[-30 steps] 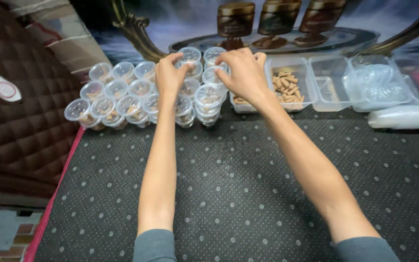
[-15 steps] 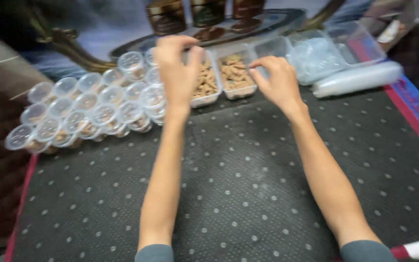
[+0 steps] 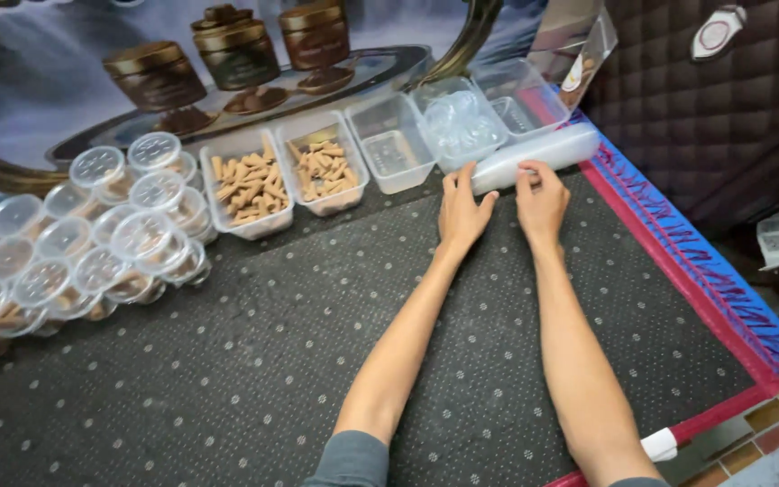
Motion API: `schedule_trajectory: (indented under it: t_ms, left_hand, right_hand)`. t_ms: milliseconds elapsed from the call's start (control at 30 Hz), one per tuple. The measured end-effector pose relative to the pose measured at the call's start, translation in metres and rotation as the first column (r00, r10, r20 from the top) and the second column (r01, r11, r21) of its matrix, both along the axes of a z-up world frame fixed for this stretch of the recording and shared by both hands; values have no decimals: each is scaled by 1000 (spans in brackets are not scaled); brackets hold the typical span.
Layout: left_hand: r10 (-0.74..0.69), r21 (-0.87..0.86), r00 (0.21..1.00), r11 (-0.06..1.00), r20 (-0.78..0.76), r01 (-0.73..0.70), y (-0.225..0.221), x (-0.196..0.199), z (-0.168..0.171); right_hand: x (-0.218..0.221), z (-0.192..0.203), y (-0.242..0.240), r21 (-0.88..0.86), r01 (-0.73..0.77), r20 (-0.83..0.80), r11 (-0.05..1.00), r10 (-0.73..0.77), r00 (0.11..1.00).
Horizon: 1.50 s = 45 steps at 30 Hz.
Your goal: Filling small plastic containers with incense cones and then capping them with lids.
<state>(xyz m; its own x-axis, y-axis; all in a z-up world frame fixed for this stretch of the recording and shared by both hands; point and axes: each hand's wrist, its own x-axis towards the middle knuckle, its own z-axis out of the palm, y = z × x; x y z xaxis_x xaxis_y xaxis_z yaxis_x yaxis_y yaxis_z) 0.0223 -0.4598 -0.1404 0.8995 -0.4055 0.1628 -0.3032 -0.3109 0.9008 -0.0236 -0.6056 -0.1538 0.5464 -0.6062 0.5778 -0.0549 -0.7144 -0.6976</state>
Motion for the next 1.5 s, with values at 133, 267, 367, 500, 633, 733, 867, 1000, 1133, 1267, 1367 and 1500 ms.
schedule_trajectory:
  t_ms: [133, 267, 367, 500, 633, 733, 867, 1000, 1133, 1267, 1367, 1500]
  left_hand:
    - [19, 35, 1000, 999, -11, -19, 2, -6, 13]
    - [23, 58, 999, 998, 27, -25, 1, 8, 11]
    - [21, 86, 999, 996, 43, -25, 11, 6, 12]
    - [20, 194, 994, 980, 111, -41, 50, -7, 33]
    - [9, 279, 985, 959, 174, -58, 96, -7, 27]
    - [27, 341, 964, 932, 263, -119, 141, -11, 26]
    - [42, 401, 964, 904, 263, -149, 198, -9, 27]
    - [71, 427, 957, 884, 282, -191, 224, -2, 11]
    - [102, 383, 929, 891, 357, -245, 228, -2, -6]
    - [96, 304, 887, 918, 452, -254, 228, -2, -11]
    - [81, 311, 909, 924, 409, -223, 231, 0, -12]
    - [79, 340, 930, 917, 358, -209, 230, -1, -11]
  right_hand:
    - [-1, -2, 8, 38, 24, -9, 999, -23, 1000]
    - [8, 2, 7, 71, 20, 2, 997, -20, 1000]
    - [7, -7, 4, 66, 35, 12, 997, -36, 999]
    - [10, -12, -1, 67, 21, 38, 998, -24, 999]
    - [11, -20, -7, 14, -10, 47, 1000, 10, 999]
    - [7, -17, -4, -90, -17, 56, 996, 22, 998]
    - [7, 13, 24, -265, -50, 49, 963, 65, 997]
    - [22, 66, 92, -363, -276, 27, 890, 307, 951]
    - [83, 90, 150, -532, -415, -126, 738, 416, 901]
    - [150, 105, 199, -652, -655, -589, 382, 290, 754]
    - [206, 70, 222, -591, -724, -762, 355, 48, 645]
    - [243, 19, 224, -647, -666, -734, 372, -67, 676]
